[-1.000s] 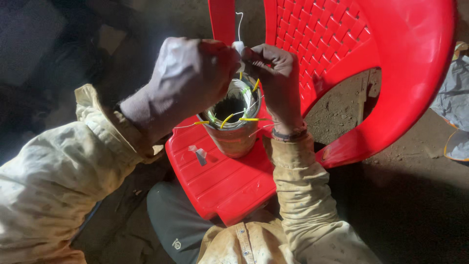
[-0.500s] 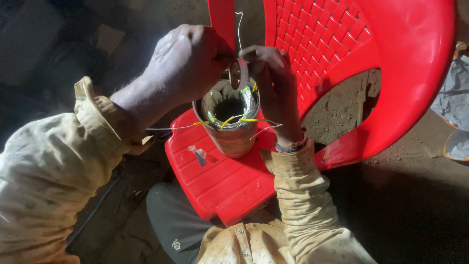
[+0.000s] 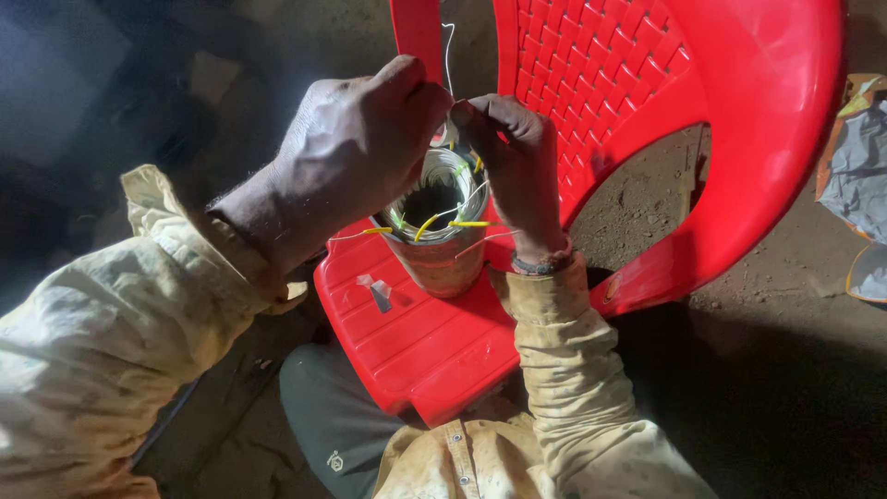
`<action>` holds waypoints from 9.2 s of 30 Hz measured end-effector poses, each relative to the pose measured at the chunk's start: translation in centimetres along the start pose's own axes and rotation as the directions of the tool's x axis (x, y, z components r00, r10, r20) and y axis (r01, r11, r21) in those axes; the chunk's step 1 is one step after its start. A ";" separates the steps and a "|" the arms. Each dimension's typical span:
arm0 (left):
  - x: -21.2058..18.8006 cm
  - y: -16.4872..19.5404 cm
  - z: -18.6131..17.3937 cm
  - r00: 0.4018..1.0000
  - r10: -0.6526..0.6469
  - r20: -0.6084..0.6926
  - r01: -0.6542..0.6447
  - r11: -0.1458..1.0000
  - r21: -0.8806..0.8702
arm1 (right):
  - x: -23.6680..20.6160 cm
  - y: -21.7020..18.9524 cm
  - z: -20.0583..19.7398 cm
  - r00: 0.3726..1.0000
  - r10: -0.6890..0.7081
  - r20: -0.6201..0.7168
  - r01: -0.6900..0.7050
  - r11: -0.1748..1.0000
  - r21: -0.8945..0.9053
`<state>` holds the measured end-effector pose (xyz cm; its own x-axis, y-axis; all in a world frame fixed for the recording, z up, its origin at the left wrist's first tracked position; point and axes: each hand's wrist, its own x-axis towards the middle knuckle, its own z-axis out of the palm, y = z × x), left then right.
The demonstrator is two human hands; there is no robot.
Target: The person sits on a red plastic chair working on a cylindrical motor-like component resting on the chair. They scrape and twist wire leads by hand, then wrap white tape around the component's rim, pressing the tape down around the wires.
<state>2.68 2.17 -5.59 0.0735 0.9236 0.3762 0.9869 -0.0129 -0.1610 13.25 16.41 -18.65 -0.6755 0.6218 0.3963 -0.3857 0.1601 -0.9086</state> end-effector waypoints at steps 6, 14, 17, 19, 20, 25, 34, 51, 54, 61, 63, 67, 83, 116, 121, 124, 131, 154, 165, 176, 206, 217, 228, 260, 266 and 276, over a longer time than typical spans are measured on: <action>0.3 -0.5 0.1 0.999 -0.033 0.028 0.035 0.998 -0.062 | -0.5 -1.1 -0.6 0.960 -0.278 0.043 0.278 0.915 -0.293; 2.5 -1.8 0.7 0.773 -0.448 0.450 0.629 0.639 -0.443 | -1.9 -5.1 -0.8 0.902 -0.399 0.168 0.409 0.912 -0.033; 2.7 -2.0 0.7 0.698 -0.472 0.538 0.716 0.486 -0.501 | -1.7 -4.8 -0.5 0.922 -0.375 0.099 0.386 0.910 -0.153; 2.5 -1.8 0.7 0.691 -0.448 0.567 0.723 0.417 -0.552 | -1.1 -3.8 0.1 0.959 -0.283 -0.019 0.278 0.951 -0.134; 2.5 -1.7 0.4 0.725 -0.432 0.536 0.688 0.495 -0.531 | -0.8 -3.3 0.5 0.977 -0.201 -0.068 0.198 0.979 -0.042; 1.8 0.7 -1.1 0.996 0.077 -0.039 -0.076 0.997 0.016 | 0.2 -1.9 1.2 0.995 -0.010 -0.099 0.025 0.989 0.147; 2.2 0.8 -2.0 0.981 -0.176 0.084 0.195 0.890 -0.412 | -1.9 -2.0 0.1 0.996 -0.079 -0.050 0.085 0.985 0.153; 2.6 0.2 0.6 0.871 -0.486 0.073 0.489 0.842 -0.230 | -1.6 -2.4 0.6 0.868 -0.486 -0.103 0.389 0.793 -0.468; 2.9 0.0 0.4 0.883 -0.456 0.109 0.469 0.863 -0.188 | -1.7 -2.8 0.6 0.859 -0.499 -0.115 0.402 0.796 -0.453; 2.2 0.4 -2.1 0.996 -0.033 0.086 0.068 0.897 -0.438 | -1.8 -2.4 -0.1 0.889 -0.448 -0.099 0.366 0.823 -0.434; 2.1 0.7 -2.6 0.996 0.034 0.083 0.001 0.921 -0.390 | -1.8 -2.1 -0.1 0.897 -0.428 -0.113 0.360 0.853 -0.377; 2.5 1.6 -2.2 0.991 -0.086 0.098 0.113 0.944 -0.312 | -1.7 -1.6 0.2 0.901 -0.417 -0.118 0.352 0.864 -0.361; 2.0 1.0 -2.5 0.967 0.087 -0.240 -0.145 0.961 -0.236 | -2.5 -2.2 0.1 0.875 -0.437 -0.209 0.359 0.875 -0.325; 2.6 1.5 -3.7 0.997 -0.042 0.070 0.066 0.920 -0.387 | -1.8 -3.5 -0.2 0.862 -0.499 -0.090 0.402 0.781 -0.478; 1.9 1.6 -3.1 0.999 0.033 -0.018 -0.037 0.918 -0.394 | -1.9 -3.1 0.3 0.855 -0.513 -0.073 0.433 0.784 -0.444; 2.5 1.9 -1.4 0.968 -0.249 -0.008 0.238 0.933 -0.271 | -1.8 -3.2 0.6 0.819 -0.571 -0.062 0.459 0.716 -0.525; 4.0 1.1 -1.4 0.882 -0.447 0.150 0.468 0.865 -0.181 | -2.3 -3.8 0.7 0.799 -0.596 -0.081 0.471 0.703 -0.533; 2.8 0.7 -2.7 0.988 -0.074 -0.136 0.044 0.978 -0.205 | -2.4 -4.2 0.6 0.795 -0.603 -0.064 0.479 0.689 -0.543; 2.0 2.0 -1.6 0.953 -0.302 0.012 0.286 0.888 -0.361 | -2.1 -3.7 0.9 0.762 -0.648 0.012 0.541 0.625 -0.563; 2.1 1.8 -4.0 0.998 0.005 -0.070 -0.023 0.965 -0.261 | -2.5 -4.6 0.0 0.799 -0.601 -0.013 0.487 0.660 -0.572; 2.9 1.6 -1.9 0.878 -0.474 0.059 0.469 0.830 -0.302 | -2.2 -5.0 1.3 0.750 -0.661 -0.012 0.545 0.629 -0.554; 1.2 1.7 -4.9 0.999 0.042 -0.027 -0.047 0.970 -0.238 | -2.1 -5.2 0.7 0.800 -0.599 -0.035 0.489 0.686 -0.539; 2.6 0.8 -1.4 0.891 -0.454 -0.007 0.439 0.865 -0.241 | -2.2 -4.6 1.7 0.757 -0.649 -0.074 0.506 0.654 -0.562; -0.1 1.9 -3.7 0.990 -0.119 -0.075 0.088 0.942 -0.324 | -2.2 -5.8 1.9 0.785 -0.619 0.008 0.531 0.666 -0.523; 2.3 1.7 -2.9 0.737 -0.650 0.186 0.671 0.671 -0.314 | -2.3 -6.3 2.0 0.730 -0.684 -0.007 0.545 0.588 -0.598; -0.6 1.7 -4.1 0.997 -0.071 -0.036 0.054 0.935 -0.350 | -1.9 -7.0 1.0 0.751 -0.659 0.038 0.563 0.609 -0.560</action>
<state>4.91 0.09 -2.37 0.0086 0.9079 0.4190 0.9773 -0.0963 0.1887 16.56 13.32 -12.94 -0.2765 0.3325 0.9017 -0.2631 0.8762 -0.4038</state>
